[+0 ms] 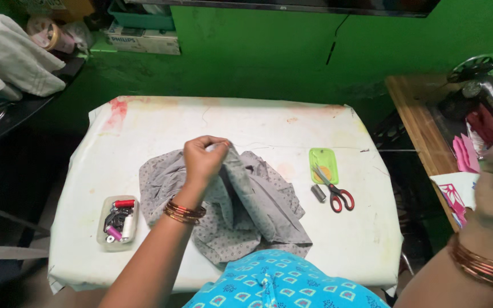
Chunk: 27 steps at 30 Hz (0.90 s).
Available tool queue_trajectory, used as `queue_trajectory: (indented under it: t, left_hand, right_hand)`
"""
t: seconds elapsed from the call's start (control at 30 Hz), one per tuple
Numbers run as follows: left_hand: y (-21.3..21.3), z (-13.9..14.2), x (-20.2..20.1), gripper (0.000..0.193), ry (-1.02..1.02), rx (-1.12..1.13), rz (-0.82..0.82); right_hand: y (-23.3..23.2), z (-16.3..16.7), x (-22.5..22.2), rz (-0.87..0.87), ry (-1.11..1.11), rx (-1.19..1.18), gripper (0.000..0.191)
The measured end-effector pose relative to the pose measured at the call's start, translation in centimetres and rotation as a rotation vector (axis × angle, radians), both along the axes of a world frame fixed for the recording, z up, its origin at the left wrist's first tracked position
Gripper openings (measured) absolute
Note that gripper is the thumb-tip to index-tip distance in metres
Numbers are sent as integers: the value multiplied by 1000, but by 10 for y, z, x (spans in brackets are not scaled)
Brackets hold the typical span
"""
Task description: The person hand-sews a gray patterned garment with a needle and thread at a work table, pulling stitches through the fabric and tying off. They use scissors to cut the thread and reposition the garment while continuing to stitch by hand.
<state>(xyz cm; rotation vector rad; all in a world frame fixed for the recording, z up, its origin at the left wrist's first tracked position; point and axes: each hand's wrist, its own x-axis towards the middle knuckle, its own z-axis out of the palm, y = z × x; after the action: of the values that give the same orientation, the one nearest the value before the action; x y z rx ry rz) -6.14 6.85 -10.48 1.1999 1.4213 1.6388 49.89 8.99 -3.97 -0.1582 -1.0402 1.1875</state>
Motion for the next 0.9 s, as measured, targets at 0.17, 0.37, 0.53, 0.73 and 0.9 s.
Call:
queue_trajectory:
  t: [0.17, 0.37, 0.53, 0.73, 0.9]
  left_hand:
    - [-17, 21, 30, 13, -171, 7, -175]
    - [-38, 54, 53, 12, -263, -58, -301]
    - [-47, 68, 58, 12, -224, -29, -327]
    - [-48, 73, 61, 13, -159, -12, -301]
    - [-53, 83, 62, 13, 29, 68, -260]
  right_hand:
    - [-32, 34, -169, -188, -732, -92, 10]
    - [-60, 48, -309, -328, -1066, 67, 9]
    - [-65, 52, -321, -386, -1073, 82, 5]
    - [-65, 49, -321, -395, -1096, 68, 4]
    - [-67, 49, -322, -432, -1140, 58, 6]
